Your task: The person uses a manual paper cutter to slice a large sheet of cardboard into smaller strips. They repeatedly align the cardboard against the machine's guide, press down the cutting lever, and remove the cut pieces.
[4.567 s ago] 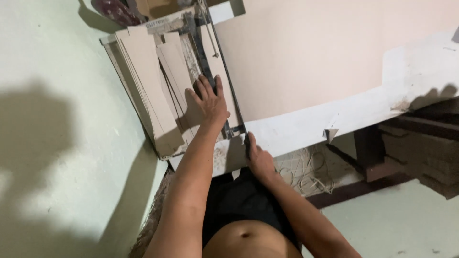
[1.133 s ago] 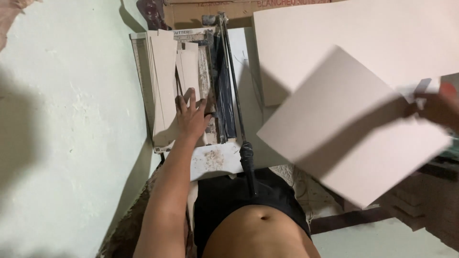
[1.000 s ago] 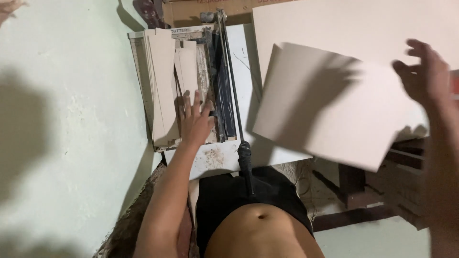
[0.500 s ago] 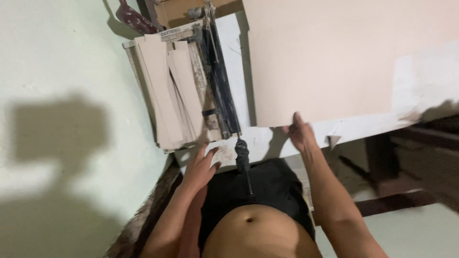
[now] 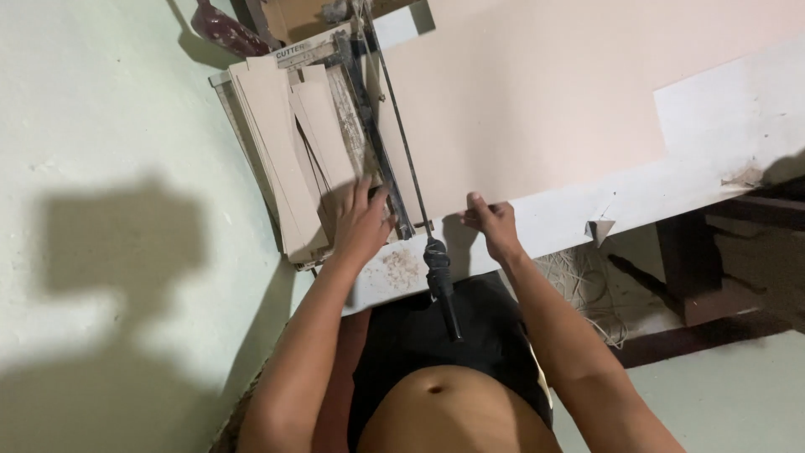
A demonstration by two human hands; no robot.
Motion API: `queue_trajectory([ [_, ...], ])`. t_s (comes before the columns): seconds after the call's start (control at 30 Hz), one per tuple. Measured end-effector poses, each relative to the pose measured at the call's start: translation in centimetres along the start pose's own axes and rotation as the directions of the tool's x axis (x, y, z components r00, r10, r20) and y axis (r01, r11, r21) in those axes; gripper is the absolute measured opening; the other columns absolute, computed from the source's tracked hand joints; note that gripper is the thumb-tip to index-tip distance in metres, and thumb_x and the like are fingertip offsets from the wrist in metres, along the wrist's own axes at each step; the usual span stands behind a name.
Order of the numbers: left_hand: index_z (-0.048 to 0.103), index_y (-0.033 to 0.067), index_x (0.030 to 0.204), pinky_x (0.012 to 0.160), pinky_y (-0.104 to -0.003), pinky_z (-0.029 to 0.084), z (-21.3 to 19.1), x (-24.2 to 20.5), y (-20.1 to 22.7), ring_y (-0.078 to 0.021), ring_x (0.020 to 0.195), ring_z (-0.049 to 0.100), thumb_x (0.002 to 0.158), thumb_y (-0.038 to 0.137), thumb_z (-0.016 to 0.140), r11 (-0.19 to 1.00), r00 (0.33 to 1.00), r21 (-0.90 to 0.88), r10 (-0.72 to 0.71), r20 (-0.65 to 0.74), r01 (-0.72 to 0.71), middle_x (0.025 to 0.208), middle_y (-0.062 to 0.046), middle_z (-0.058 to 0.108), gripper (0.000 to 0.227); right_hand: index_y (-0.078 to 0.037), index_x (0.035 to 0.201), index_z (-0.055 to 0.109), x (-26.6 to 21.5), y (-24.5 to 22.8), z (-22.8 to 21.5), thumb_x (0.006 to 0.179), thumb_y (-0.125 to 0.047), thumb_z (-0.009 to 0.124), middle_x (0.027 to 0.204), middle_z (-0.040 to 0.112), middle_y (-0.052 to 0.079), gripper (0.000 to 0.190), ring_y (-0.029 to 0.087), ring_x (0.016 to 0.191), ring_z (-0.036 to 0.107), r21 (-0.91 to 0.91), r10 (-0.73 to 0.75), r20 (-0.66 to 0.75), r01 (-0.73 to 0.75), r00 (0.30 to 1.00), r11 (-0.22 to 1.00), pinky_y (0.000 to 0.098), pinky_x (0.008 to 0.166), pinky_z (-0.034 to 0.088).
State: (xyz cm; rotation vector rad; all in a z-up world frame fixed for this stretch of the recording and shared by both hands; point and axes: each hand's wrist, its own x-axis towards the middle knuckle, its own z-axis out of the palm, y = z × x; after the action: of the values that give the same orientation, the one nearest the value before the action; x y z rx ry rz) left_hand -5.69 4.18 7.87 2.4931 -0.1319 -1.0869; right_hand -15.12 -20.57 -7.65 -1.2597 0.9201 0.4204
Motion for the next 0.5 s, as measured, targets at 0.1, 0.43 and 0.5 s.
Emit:
queue_trajectory([
  [0.1,0.039,0.0157,0.157,0.118,-0.068,0.019,-0.2,3.3,0.5,-0.0464,0.152,0.018,0.100,0.030,0.064,0.998,0.995,0.060,-0.005,-0.102,0.011,0.164,-0.023,0.024,0.064,0.009,0.116,0.062,0.9,-0.5,0.9,0.103,-0.029,0.069,0.094,0.067,0.019,0.041,0.033,0.089,0.076,0.020,-0.011,0.006,0.011,1.000,1.000,0.0481,0.084,0.067],
  [0.43,0.009,0.0153,0.165,0.112,-0.082,0.004,4.2,10.9,-0.9,-0.0461,0.155,0.001,0.079,0.029,0.086,0.938,0.981,0.288,-0.194,-0.023,0.193,0.167,-0.026,-0.003,0.116,-0.001,0.101,0.074,0.7,-3.5,0.6,0.102,-0.048,0.062,0.075,0.072,0.015,0.049,0.026,0.063,0.074,-0.600,0.161,0.002,-0.127,0.987,0.789,0.0380,0.062,0.063],
  [0.5,0.007,0.0152,0.165,0.110,-0.084,0.007,3.5,10.3,-0.2,-0.0466,0.154,-0.001,0.080,0.027,0.085,0.940,0.983,0.286,-0.185,-0.023,0.184,0.166,-0.027,-0.005,0.116,-0.006,0.103,0.076,-3.8,-8.0,2.0,0.101,-0.044,0.056,0.072,0.076,0.013,0.043,0.024,0.056,0.075,-0.840,0.193,-0.013,-0.115,0.981,0.530,0.0339,0.055,0.063],
])
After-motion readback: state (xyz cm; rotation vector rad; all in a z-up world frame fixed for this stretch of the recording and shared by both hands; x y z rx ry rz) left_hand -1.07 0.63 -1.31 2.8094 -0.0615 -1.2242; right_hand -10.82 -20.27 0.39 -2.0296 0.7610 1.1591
